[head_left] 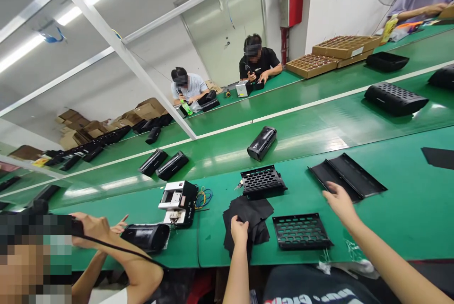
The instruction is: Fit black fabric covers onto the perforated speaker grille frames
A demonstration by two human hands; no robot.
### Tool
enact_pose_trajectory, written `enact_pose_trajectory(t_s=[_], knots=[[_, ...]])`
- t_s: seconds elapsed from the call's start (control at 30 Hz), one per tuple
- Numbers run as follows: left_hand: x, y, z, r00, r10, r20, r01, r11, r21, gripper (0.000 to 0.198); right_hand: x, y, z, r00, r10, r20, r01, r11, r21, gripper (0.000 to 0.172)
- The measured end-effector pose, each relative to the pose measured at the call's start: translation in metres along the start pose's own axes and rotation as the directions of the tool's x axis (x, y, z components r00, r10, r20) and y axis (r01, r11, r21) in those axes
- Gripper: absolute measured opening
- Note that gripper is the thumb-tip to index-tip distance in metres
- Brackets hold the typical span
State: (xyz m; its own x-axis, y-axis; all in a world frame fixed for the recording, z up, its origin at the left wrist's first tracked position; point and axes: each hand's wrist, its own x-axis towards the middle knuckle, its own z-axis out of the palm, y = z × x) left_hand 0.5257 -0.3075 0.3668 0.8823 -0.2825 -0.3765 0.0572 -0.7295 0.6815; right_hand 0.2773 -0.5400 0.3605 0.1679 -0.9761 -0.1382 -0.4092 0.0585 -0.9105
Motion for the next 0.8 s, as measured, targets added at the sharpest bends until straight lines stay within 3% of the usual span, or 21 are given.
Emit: enact_pose_trajectory(t_s=[0.07,0.1,0.17,0.23,0.3,0.47,0.63,0.7,0.8], knots=[[-0.004,0.004,0.002,1.0,0.009,0.029,-0.006,0.994,-0.107,0.019,-0.02,-0.019,0.025,0.977,-0.045,0.21,0.04,0.999,0.031,0.036],[-0.008,0.007,0.004,0.999,0.017,0.049,-0.009,0.989,-0.15,0.02,-0.031,-0.029,0.038,0.939,-0.1,0.33,0.086,0.995,0.058,0.032],[-0.018,0.015,0.008,0.992,0.031,0.122,0.002,0.966,-0.26,0.033,-0.056,-0.047,0.061,0.818,-0.219,0.531,0.212,0.974,0.076,0.024],[-0.031,0.027,0.011,0.971,0.047,0.232,0.052,0.913,-0.404,0.041,-0.077,-0.062,0.08,0.702,-0.29,0.651,0.329,0.942,0.064,0.02],[-0.044,0.04,0.014,0.94,0.063,0.335,0.134,0.837,-0.531,0.045,-0.089,-0.074,0.092,0.641,-0.315,0.7,0.413,0.91,0.031,0.017],[-0.064,0.063,0.012,0.916,0.063,0.397,0.216,0.755,-0.619,0.046,-0.092,-0.086,0.096,0.618,-0.331,0.713,0.497,0.868,-0.027,0.009],[-0.065,0.065,0.01,0.917,0.077,0.392,0.207,0.749,-0.63,0.048,-0.087,-0.085,0.087,0.59,-0.394,0.704,0.54,0.842,0.019,0.027],[-0.063,0.066,0.01,0.904,0.092,0.418,0.223,0.732,-0.643,0.048,-0.085,-0.083,0.084,0.617,-0.406,0.674,0.504,0.862,0.057,0.029],[-0.06,0.068,0.008,0.887,0.108,0.449,0.246,0.712,-0.657,0.048,-0.077,-0.079,0.078,0.711,-0.384,0.589,0.398,0.91,0.113,0.032]])
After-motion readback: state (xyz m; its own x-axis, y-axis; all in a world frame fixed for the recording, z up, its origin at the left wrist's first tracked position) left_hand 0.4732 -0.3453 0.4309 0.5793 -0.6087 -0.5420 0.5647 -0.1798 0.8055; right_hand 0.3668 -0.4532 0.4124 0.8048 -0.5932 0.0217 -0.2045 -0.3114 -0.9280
